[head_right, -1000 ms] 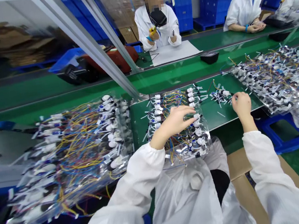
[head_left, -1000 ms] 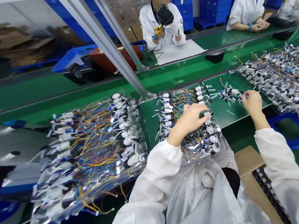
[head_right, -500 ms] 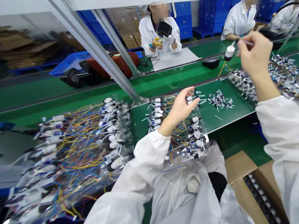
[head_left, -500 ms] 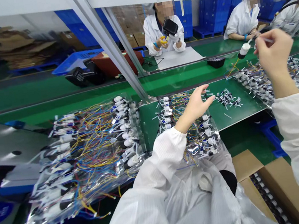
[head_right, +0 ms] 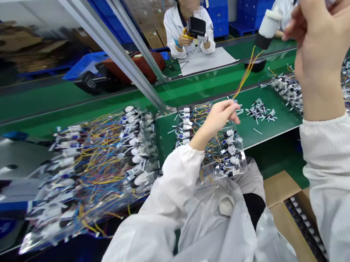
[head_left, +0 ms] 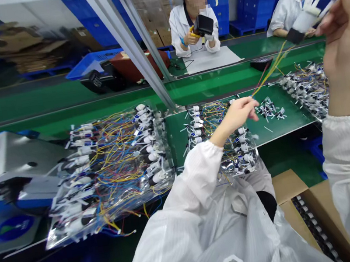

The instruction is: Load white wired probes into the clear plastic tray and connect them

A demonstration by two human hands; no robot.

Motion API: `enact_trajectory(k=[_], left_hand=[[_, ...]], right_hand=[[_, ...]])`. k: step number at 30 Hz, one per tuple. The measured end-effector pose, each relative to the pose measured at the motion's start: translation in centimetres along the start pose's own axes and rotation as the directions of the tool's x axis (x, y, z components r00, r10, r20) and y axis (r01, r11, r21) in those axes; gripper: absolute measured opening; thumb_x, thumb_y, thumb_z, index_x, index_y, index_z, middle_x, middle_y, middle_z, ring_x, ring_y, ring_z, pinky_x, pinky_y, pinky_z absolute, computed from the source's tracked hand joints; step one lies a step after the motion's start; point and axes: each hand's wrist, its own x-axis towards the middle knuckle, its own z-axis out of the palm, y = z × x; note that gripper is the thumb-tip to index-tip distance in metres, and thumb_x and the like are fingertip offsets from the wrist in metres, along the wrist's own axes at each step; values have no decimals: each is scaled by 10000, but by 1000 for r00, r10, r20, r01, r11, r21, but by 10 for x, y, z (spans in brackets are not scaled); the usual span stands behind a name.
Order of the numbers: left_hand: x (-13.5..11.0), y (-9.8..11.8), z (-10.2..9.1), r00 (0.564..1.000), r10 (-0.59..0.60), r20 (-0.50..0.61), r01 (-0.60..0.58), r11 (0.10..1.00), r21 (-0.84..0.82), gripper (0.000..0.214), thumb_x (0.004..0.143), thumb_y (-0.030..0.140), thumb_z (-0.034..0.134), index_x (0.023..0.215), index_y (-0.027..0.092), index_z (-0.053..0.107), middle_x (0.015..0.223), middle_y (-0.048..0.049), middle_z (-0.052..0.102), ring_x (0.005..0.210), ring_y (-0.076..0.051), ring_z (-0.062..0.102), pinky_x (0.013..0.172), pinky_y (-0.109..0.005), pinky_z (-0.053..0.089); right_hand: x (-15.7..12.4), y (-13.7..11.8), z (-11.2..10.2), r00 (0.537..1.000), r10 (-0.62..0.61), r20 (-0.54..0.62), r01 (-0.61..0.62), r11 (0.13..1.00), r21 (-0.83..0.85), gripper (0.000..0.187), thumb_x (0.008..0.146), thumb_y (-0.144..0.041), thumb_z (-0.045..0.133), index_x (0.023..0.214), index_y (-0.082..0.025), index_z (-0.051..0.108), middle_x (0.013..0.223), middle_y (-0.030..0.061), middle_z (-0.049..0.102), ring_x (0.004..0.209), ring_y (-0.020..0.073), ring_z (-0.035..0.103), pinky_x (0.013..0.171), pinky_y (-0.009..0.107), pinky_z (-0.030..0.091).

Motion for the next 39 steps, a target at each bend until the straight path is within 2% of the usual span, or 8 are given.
enact_trajectory(k=[3,5,10,17,24,32,35,39], left_hand=[[-49,9,-38,991,-84,-103,63,979,-195,309,915,476,733,916,179,645,521,121,357,408,-61,439,582,-274,551],[-80,16,-64,965,-59,-254,-4,971,-238,305,845,424,813,995,196,678,516,133,352,392,-47,370,537,-248,525],[-121,25,-104,663,123,-738,-374,909,-184,261,787,352,849,908,221,659,674,77,592,481,-31,469,640,-224,566],[-148,46,-116,631,97,-770,-302,945,-128,175,874,387,764,936,245,683,1071,-26,764,844,-110,727,834,-261,637],[-154,51,-112,520,185,-834,-306,952,20,297,856,400,814,1101,258,725,1109,-31,782,919,-123,762,770,-202,627],[-96,39,-88,601,391,-698,-130,909,397,363,867,525,786,794,175,724,624,26,600,582,-91,574,542,-213,445],[-58,25,-82,665,325,-673,-180,944,278,495,953,611,646,690,192,623,629,12,566,603,-99,576,568,-228,458],[-14,-16,-76,840,78,-537,-95,996,-3,575,965,711,540,704,201,584,550,29,509,487,-89,512,498,-233,412]], right_hand=[[-6,34,-31,985,-167,32,170,977,-132,144,901,-151,661,769,-184,615,588,-83,575,517,44,612,512,199,396],[-19,63,-51,997,-83,1,82,988,-128,191,915,-218,698,755,-174,605,536,-93,533,456,39,558,478,187,390],[-88,147,-75,944,326,48,-317,938,-137,270,762,-318,880,767,-169,656,592,-28,606,464,102,572,428,235,457],[-177,236,-80,749,662,31,-640,734,-230,298,682,-416,854,761,-195,672,622,-3,635,526,133,598,482,265,517],[-204,254,-82,719,693,54,-632,684,-364,306,704,-439,842,777,-180,695,612,6,644,528,138,591,480,255,489],[-198,255,-104,742,652,159,-514,705,-489,372,767,-453,790,1027,-200,709,757,2,701,622,147,629,577,270,527],[-199,252,-111,785,584,206,-463,774,-432,400,747,-432,812,1061,-222,681,917,24,735,751,177,697,723,333,597],[-202,240,-111,783,538,312,-369,806,-463,296,845,-463,761,1010,-223,706,818,29,711,721,198,697,733,372,607]])
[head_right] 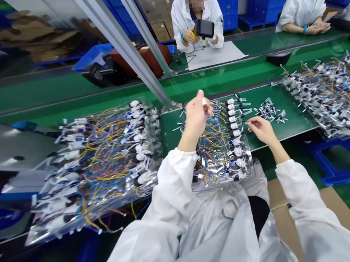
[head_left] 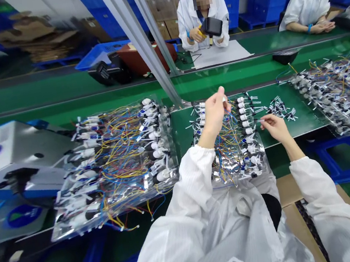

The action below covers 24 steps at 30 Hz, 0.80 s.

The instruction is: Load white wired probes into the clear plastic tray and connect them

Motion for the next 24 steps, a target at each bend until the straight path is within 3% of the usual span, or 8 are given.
enact_trajectory(k=[4,7,10,12,14,17,20,24], left_hand=[[5,-49,12,959,-166,230,155,986,65,514,872,657,720,746,160,678,544,24,561,464,-73,481,478,-226,372],[-1,-75,13,925,-229,303,192,970,148,412,848,533,795,894,123,774,604,4,640,494,-77,495,503,-232,376],[-4,-92,11,908,-285,306,242,955,172,418,847,364,817,1164,96,765,723,-32,733,527,-85,540,550,-241,420],[-3,-101,10,918,-283,277,255,958,133,467,821,263,831,1238,81,728,799,-61,766,585,-100,603,600,-246,468],[-1,-109,9,937,-244,248,229,969,88,441,776,217,861,1176,76,740,866,-89,783,684,-128,672,680,-261,524],[0,-117,8,940,-188,285,171,982,85,373,763,249,874,1089,97,778,940,-107,799,790,-169,720,778,-300,568],[-2,-118,8,935,-168,314,138,984,117,362,826,281,822,1143,109,793,960,-115,811,803,-196,737,802,-328,581],[-5,-117,8,952,-137,273,104,986,131,349,857,259,790,1175,115,799,1047,-132,819,897,-227,754,891,-360,584]], right_hand=[[-2,-18,0,983,-163,82,176,968,-180,224,863,-442,758,997,-262,762,1095,80,747,985,257,722,867,441,626],[2,-26,1,978,-163,127,188,958,-218,198,906,-451,719,970,-274,779,1043,68,764,920,253,739,898,470,629],[7,-26,1,988,-85,127,97,991,-97,279,893,-495,743,1032,-254,762,1016,71,775,873,248,766,881,446,642],[10,-24,1,993,-30,110,35,998,-51,326,887,-522,749,1047,-238,747,988,74,782,820,243,770,824,425,648],[13,-22,3,998,-42,51,48,992,-117,320,876,-519,768,1016,-232,754,929,63,779,767,227,748,788,410,637],[18,-22,13,986,-166,-16,160,967,-196,240,864,-461,799,961,-242,783,925,51,767,876,229,725,881,413,605],[22,-22,31,981,-187,-47,186,982,-36,177,906,-416,761,966,-254,799,1005,52,746,872,210,719,880,404,596],[25,-17,55,988,-94,-125,114,980,165,204,840,-368,828,1006,-253,798,929,28,714,673,153,655,702,349,578]])
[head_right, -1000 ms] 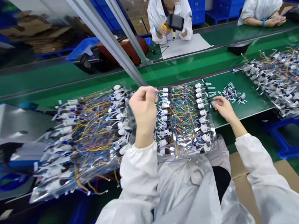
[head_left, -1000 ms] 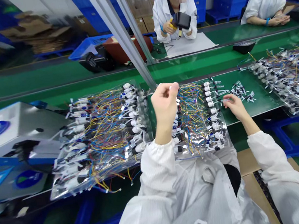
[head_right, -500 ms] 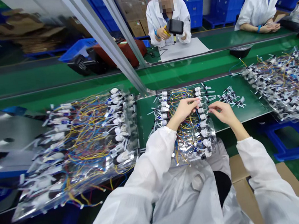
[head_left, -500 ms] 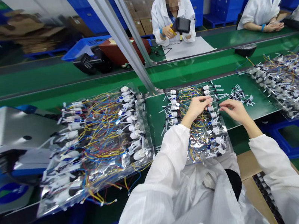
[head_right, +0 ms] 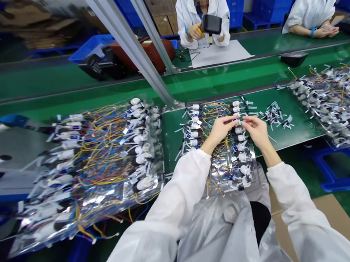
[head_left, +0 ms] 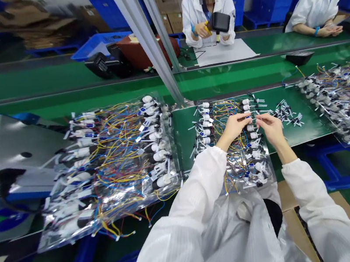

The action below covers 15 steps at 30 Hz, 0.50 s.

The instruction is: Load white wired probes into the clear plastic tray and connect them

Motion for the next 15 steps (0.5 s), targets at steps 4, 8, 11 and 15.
enact_trajectory(k=[4,8,11,15], left_hand=[[1,-5,2,1000,-27,-1,27,1000,-9,342,828,237,812,1152,125,807,1128,-138,811,965,-236,757,936,-378,582],[2,-10,3,1000,-21,-17,21,1000,2,309,806,274,841,1080,130,826,1110,-141,814,993,-244,760,967,-388,576],[2,-12,2,1000,-10,2,10,1000,4,298,819,304,831,1066,137,832,1120,-142,812,1015,-251,761,984,-395,569],[1,-12,2,1000,-12,-12,12,1000,-4,320,791,319,858,1051,134,834,1101,-142,815,1000,-254,763,963,-392,575]], right_hand=[[-1,7,11,994,72,-84,-64,993,99,282,754,-344,894,973,-227,761,821,5,713,624,141,621,629,310,537],[0,9,15,987,101,-125,-86,989,120,320,720,-364,908,944,-210,739,823,11,727,613,136,617,622,302,534],[0,9,15,984,110,-143,-94,989,113,323,708,-374,909,919,-207,731,796,9,719,621,141,625,625,301,538],[0,9,15,985,117,-130,-106,990,88,291,716,-375,899,867,-207,715,771,6,702,618,138,615,618,292,532]])
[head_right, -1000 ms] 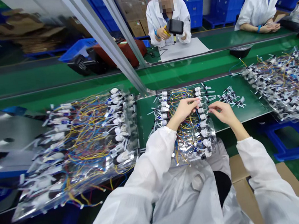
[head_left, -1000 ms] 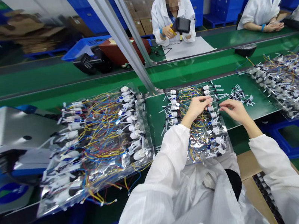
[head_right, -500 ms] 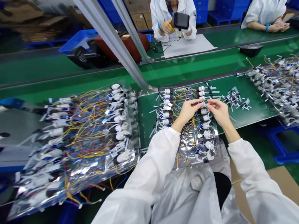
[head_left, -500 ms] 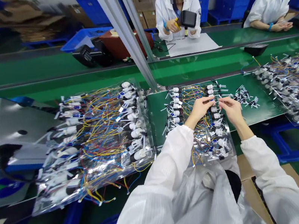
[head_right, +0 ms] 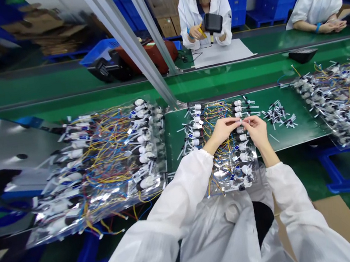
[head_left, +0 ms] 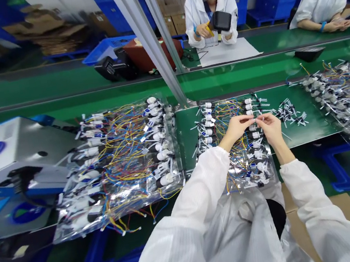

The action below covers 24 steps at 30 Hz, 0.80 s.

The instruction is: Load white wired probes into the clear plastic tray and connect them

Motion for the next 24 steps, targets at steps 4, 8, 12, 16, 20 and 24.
enact_trajectory(k=[4,8,12,16,20,24], left_hand=[[-1,0,0,999,-1,-34,0,1000,-15,350,774,318,874,1065,128,829,1084,-142,817,961,-243,763,957,-397,577],[-1,-1,0,1000,0,-16,0,1000,11,324,780,312,871,1046,132,832,1084,-142,817,969,-246,764,949,-389,580],[-3,-3,-2,999,52,10,-53,994,97,290,816,322,848,1041,140,830,1061,-139,819,957,-248,770,908,-376,587],[-8,-1,-5,977,205,53,-211,928,307,215,881,323,799,1043,185,834,1068,-113,818,983,-234,765,942,-376,571],[-11,0,-7,959,262,106,-282,879,384,174,894,295,790,1033,200,836,1052,-100,816,960,-216,761,932,-356,563],[-11,-4,-6,969,237,73,-248,920,302,222,878,309,797,1056,181,830,1048,-104,808,952,-209,745,911,-343,554]], right_hand=[[0,1,-1,1000,-5,14,5,1000,1,288,724,-387,896,837,-208,701,765,6,696,617,136,612,614,287,528],[-1,3,-3,999,2,39,-1,1000,-6,270,740,-384,888,831,-205,708,766,11,700,620,142,624,613,287,524],[-1,3,-4,998,3,57,-3,1000,-15,245,748,-383,870,806,-208,709,759,17,707,619,151,621,617,301,527],[1,2,-7,996,-1,92,3,1000,-19,186,753,-334,851,783,-209,717,746,14,707,625,150,622,634,301,516],[4,1,-12,978,43,206,-22,995,-99,149,754,-299,839,787,-204,730,692,0,685,612,149,613,631,295,496],[1,1,-11,983,24,181,-14,998,-56,180,776,-347,835,831,-209,733,762,2,693,660,146,617,661,294,509]])
